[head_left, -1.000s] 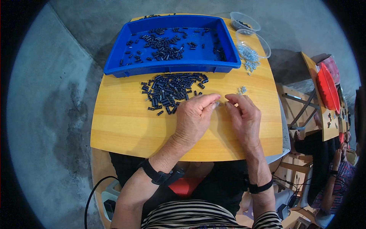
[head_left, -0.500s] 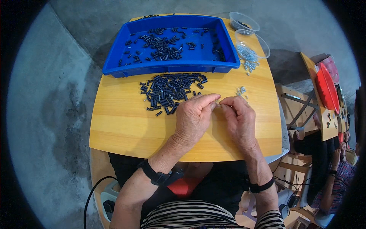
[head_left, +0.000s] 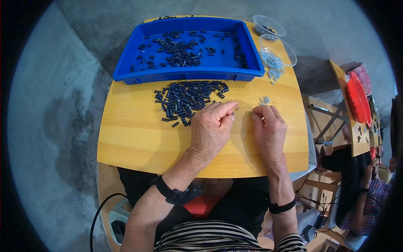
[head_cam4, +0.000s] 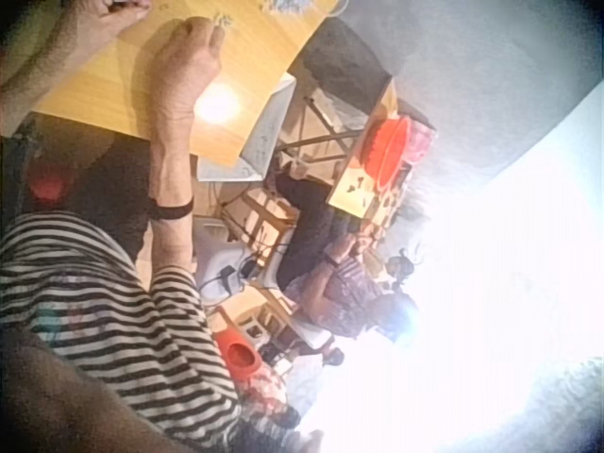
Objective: Assembling small black plastic components by attaching silver metal clips.
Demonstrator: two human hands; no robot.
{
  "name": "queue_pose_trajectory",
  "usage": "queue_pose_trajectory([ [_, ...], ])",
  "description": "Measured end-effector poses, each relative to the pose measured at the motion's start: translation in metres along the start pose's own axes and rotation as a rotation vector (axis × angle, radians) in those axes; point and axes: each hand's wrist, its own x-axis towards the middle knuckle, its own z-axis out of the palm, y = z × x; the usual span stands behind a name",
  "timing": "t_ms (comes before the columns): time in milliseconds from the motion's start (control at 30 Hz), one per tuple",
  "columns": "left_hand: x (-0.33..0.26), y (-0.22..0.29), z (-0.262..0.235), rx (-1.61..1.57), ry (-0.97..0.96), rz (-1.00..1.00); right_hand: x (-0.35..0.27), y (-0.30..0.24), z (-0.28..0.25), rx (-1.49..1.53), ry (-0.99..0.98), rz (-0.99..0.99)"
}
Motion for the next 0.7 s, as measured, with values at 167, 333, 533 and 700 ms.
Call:
queue_pose_trajectory([
  [167,-0.001,-0.001,-0.001,-0.009,0.006,-0.001,0.0,-0.004,-0.004,0.159,0.033,0.069],
  [333,-0.002,0.003,-0.001,0.007,-0.027,0.02,-0.003,-0.011,-0.006,0.213,-0.003,-0.023],
  [533,-0.001,0.004,-0.001,0.028,-0.023,0.074,-0.004,-0.011,-0.002,0.292,-0.142,-0.03],
  [700,-0.003,0.003,-0.001,0.032,-0.021,0.071,-0.004,-0.013,-0.002,0.344,-0.206,-0.001],
])
